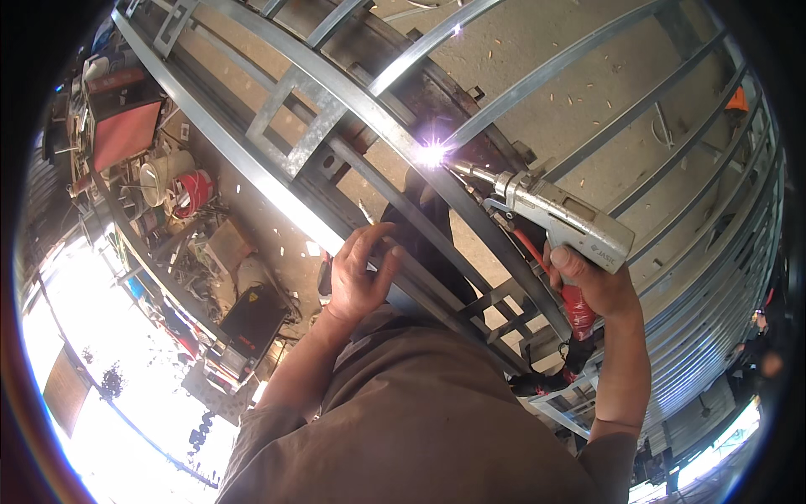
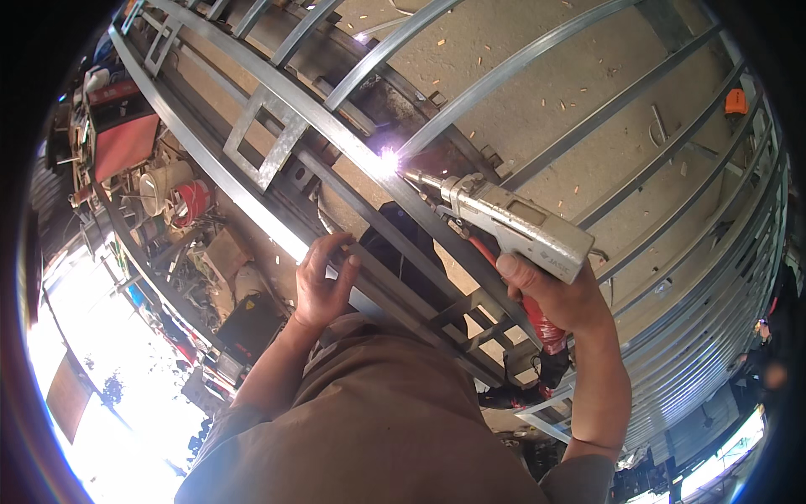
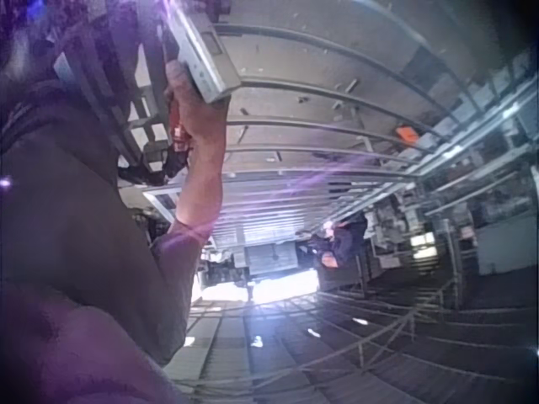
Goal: The person welds a metal frame using a handheld welding torch, moving along the frame to join multiple sections. Sparks and smoke are visible as the welder works on different joints of the structure.
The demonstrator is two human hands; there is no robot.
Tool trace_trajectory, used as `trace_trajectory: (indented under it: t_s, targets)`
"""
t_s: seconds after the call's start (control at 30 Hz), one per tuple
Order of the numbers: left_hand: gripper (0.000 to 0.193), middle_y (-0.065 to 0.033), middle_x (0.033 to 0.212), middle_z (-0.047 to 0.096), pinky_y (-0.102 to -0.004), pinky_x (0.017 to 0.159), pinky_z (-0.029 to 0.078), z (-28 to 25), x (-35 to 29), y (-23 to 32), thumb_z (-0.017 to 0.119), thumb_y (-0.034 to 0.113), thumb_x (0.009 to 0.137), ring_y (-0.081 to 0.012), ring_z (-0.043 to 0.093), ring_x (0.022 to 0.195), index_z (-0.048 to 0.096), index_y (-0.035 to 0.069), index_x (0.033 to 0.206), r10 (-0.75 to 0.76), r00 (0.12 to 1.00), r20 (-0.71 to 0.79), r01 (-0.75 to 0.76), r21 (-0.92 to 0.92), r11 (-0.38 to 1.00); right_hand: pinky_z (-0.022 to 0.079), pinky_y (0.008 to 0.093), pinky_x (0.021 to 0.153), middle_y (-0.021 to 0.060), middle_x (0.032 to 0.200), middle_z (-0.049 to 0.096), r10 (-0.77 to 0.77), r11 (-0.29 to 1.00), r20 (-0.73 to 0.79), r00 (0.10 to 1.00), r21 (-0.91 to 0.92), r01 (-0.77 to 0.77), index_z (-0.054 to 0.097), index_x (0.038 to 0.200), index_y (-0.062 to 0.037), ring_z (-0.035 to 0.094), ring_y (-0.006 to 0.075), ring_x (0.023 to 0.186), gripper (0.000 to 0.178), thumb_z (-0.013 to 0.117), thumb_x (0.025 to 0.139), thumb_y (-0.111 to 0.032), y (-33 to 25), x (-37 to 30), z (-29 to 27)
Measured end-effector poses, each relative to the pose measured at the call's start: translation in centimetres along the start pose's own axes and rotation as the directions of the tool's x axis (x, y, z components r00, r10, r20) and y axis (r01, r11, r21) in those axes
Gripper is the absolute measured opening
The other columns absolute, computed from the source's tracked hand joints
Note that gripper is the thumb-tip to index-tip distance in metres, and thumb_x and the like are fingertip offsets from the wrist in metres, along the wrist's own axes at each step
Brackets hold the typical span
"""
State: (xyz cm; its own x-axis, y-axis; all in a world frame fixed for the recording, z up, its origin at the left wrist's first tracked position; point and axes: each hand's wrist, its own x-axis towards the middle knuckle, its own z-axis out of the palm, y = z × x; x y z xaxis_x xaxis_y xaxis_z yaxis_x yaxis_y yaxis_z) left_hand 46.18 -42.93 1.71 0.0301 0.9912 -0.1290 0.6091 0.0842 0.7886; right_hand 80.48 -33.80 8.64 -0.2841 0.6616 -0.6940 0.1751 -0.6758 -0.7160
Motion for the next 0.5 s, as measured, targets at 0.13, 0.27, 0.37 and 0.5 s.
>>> trace_trajectory:
  t_s: [0.13,0.27,0.37,0.5]
  targets:
    - [0.042,-0.014,0.108,0.072,-0.039,0.076,0.058,1.1,-0.7,-2.0,0.08,0.009,0.084,-0.0297,0.072,0.087,0.067,0.004,0.124,0.153,0.987,-0.037,-0.146,0.156,0.977,0.054,0.0304,0.06,0.0068,0.088,0.067,-0.005,1.0,0.012,1.0,-0.01,0.006,0.069,0.109,-0.0008,0.066,0.015,0.069,0.047,0.079,0.094,-0.044,0.0,0.1,0.0]
    - [0.043,-0.0131,0.108,0.072,-0.0392,0.077,0.058,1.8,-1.0,-2.4,0.081,0.011,0.083,-0.0297,0.072,0.09,0.067,0.004,0.123,0.168,0.984,-0.064,-0.149,0.231,0.961,0.054,0.0303,0.061,0.0069,0.088,0.066,-0.027,1.0,0.021,0.999,-0.014,0.027,0.069,0.108,-0.0008,0.066,0.0146,0.069,0.046,0.079,0.094,-0.043,0.0,0.2,0.0]
    - [0.043,-0.0129,0.108,0.071,-0.0386,0.076,0.058,1.8,-0.8,-2.3,0.08,0.012,0.083,-0.0293,0.072,0.088,0.067,0.004,0.123,0.221,0.973,-0.07,-0.193,0.278,0.941,0.054,0.0304,0.061,0.007,0.088,0.066,-0.021,1.0,0.006,1.0,-0.023,0.021,0.069,0.108,-0.0008,0.066,0.0146,0.069,0.045,0.079,0.095,-0.042,0.1,0.0,0.0]
    - [0.042,-0.0125,0.106,0.071,-0.0383,0.075,0.058,1.7,-0.4,-2.2,0.081,0.011,0.083,-0.0283,0.072,0.085,0.067,0.004,0.122,0.228,0.971,-0.067,-0.202,0.274,0.94,0.055,0.0303,0.061,0.0071,0.088,0.066,-0.011,1.0,0.017,1.0,-0.02,0.012,0.069,0.108,-0.0009,0.066,0.0145,0.069,0.044,0.078,0.095,-0.041,0.1,0.0,0.0]
